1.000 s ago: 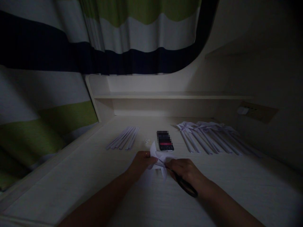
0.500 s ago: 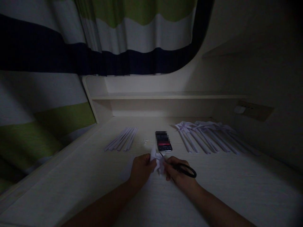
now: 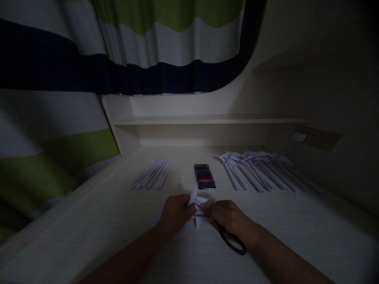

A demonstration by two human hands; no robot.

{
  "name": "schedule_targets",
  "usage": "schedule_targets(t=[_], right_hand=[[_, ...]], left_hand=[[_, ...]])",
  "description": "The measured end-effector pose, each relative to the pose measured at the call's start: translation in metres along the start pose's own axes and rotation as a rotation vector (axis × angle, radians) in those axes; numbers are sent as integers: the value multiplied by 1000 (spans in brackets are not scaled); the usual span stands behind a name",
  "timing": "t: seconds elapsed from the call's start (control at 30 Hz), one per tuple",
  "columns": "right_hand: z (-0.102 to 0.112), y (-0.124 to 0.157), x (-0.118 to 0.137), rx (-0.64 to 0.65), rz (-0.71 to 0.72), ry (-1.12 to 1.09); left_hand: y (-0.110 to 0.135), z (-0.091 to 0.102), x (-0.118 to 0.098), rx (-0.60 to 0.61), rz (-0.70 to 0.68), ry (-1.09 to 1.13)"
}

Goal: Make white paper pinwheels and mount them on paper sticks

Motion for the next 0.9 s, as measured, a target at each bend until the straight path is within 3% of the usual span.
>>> schedule_targets(t=[0.1, 0.17, 0.37, 0.43, 0.5, 0.57, 0.63, 0.7, 0.8, 0.83, 0.9], right_hand=[[-1, -2, 1, -32, -67, -31], [-2, -2, -3, -118, -196, -73], [-18, 21, -32, -387, -982, -432], [-25, 27, -34, -446, -1150, -576], [-29, 29, -36, -487, -1206, -672], [-30, 29, -38, -478, -1189, -680], [-27, 27, -40, -408, -1084, -572], [-17, 18, -37, -317, -829, -381], [-3, 1, -11, -204, -245, -134], [-2, 1, -6, -161, -122, -93], [-3, 1, -2, -75, -7, -52]], left_hand=[[1, 5, -5, -44, -10, 19], [2, 11, -9, -103, -10, 31], [7, 15, -10, -230, 28, 50], [8, 15, -11, -251, 19, 43], [8, 15, -11, -260, 8, 29], [9, 14, -11, -255, -2, 15], [9, 12, -11, -231, -2, 16], [8, 9, -10, -191, 3, 31], [8, 4, -10, -123, -1, 44], [8, 3, -9, -106, -1, 41], [9, 2, -9, -82, 12, 27]])
Point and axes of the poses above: each hand's wrist, its own y-axis away from the middle knuckle, its own z-axis out of the back of the hand, x = y × z, the point moved 8 cm from there along -y, towards the middle knuckle, and after that the axes turned 12 degrees about -x, right-handed, at the moved point
